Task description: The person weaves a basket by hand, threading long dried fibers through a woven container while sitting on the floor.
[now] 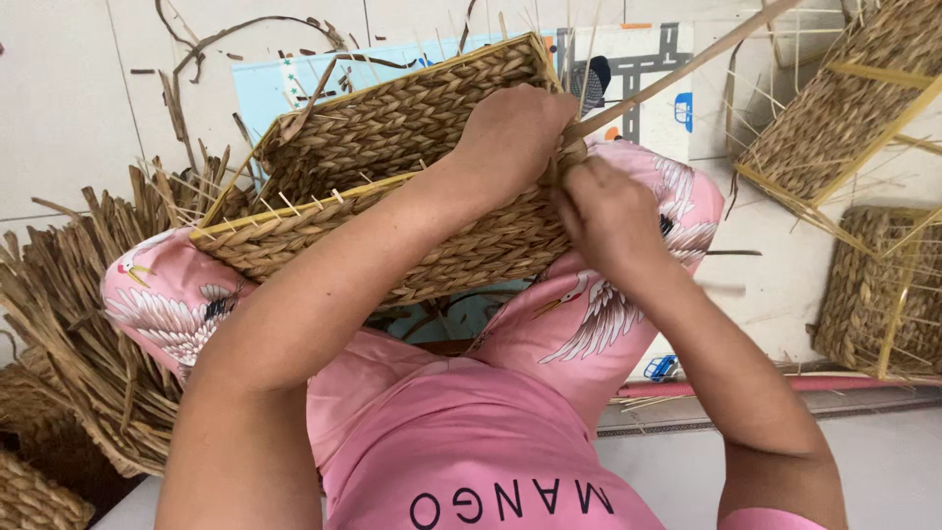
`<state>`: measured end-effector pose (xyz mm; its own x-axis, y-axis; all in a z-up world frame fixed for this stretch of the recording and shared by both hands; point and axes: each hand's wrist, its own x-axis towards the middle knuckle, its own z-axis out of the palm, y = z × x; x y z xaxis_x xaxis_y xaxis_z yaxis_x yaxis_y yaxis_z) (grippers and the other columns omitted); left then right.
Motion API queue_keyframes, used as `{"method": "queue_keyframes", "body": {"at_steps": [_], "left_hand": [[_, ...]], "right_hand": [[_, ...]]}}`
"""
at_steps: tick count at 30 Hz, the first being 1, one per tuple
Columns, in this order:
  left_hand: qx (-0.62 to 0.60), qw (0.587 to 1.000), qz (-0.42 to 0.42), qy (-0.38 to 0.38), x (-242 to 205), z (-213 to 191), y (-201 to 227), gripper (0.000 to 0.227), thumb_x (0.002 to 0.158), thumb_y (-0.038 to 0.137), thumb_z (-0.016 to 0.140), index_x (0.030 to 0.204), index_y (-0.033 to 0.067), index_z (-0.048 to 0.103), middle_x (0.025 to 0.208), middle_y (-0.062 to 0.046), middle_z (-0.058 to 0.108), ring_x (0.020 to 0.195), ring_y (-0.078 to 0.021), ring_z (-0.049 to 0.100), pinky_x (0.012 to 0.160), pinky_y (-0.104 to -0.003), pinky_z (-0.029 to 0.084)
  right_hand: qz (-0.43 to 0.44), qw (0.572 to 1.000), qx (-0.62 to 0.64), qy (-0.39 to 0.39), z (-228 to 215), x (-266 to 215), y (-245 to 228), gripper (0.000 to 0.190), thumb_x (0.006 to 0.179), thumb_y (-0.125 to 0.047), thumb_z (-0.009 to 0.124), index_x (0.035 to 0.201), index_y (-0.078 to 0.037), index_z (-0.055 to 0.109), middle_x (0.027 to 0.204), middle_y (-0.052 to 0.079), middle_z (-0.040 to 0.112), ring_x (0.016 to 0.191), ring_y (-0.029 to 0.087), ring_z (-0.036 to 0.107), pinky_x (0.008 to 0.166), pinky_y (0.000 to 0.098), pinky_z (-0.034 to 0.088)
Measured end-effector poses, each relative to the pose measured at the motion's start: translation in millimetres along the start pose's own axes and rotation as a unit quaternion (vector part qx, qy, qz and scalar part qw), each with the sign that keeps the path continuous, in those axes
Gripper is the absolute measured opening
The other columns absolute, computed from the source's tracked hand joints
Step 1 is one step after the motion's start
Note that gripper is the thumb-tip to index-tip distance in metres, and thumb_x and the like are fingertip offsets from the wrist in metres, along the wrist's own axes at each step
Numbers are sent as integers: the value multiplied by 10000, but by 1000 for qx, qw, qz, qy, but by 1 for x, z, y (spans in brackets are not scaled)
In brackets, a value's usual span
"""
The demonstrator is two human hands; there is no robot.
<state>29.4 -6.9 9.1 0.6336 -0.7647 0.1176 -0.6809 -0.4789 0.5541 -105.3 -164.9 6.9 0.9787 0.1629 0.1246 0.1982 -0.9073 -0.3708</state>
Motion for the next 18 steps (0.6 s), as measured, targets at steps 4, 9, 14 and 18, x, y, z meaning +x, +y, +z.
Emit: {"method": "queue_keyframes", "body": {"at_steps": [4, 9, 14, 18], "left_hand": [[6, 999, 31, -10, 1, -4, -1, 116, 798, 49, 725, 912, 56, 700, 855, -184, 707, 813, -378, 715, 661, -502, 559], [54, 994, 93, 25, 11, -2, -2, 130, 736, 82, 722, 865, 86, 702, 909, -167, 713, 864, -380, 714, 676, -487, 567], [-13, 982, -91, -163, 46, 13, -12, 255, 752, 28, 727, 992, 8, 645, 918, -199, 711, 870, -393, 695, 692, -499, 547], [19, 973, -71, -217, 59, 9, -14, 178, 779, 95, 762, 917, 1, 699, 945, -195, 720, 892, -375, 712, 738, -468, 566]], "right_hand": [[132, 964, 231, 3, 6, 3, 19, 161, 967, -114, 752, 1097, -58, 677, 933, 80, 692, 843, 208, 668, 749, 328, 546], [208, 753, 620, 76, 17, 15, 38, 366, 984, 5, 680, 1326, -77, 579, 1027, -13, 697, 937, 52, 654, 845, 219, 554], [125, 923, 344, 119, 20, 15, 21, 138, 965, 55, 707, 1101, 28, 707, 1047, 83, 719, 925, 126, 696, 810, 299, 587], [70, 962, 215, 150, 18, 24, 14, 97, 921, 48, 759, 1000, 31, 704, 983, 130, 683, 887, 207, 675, 754, 343, 558]]}}
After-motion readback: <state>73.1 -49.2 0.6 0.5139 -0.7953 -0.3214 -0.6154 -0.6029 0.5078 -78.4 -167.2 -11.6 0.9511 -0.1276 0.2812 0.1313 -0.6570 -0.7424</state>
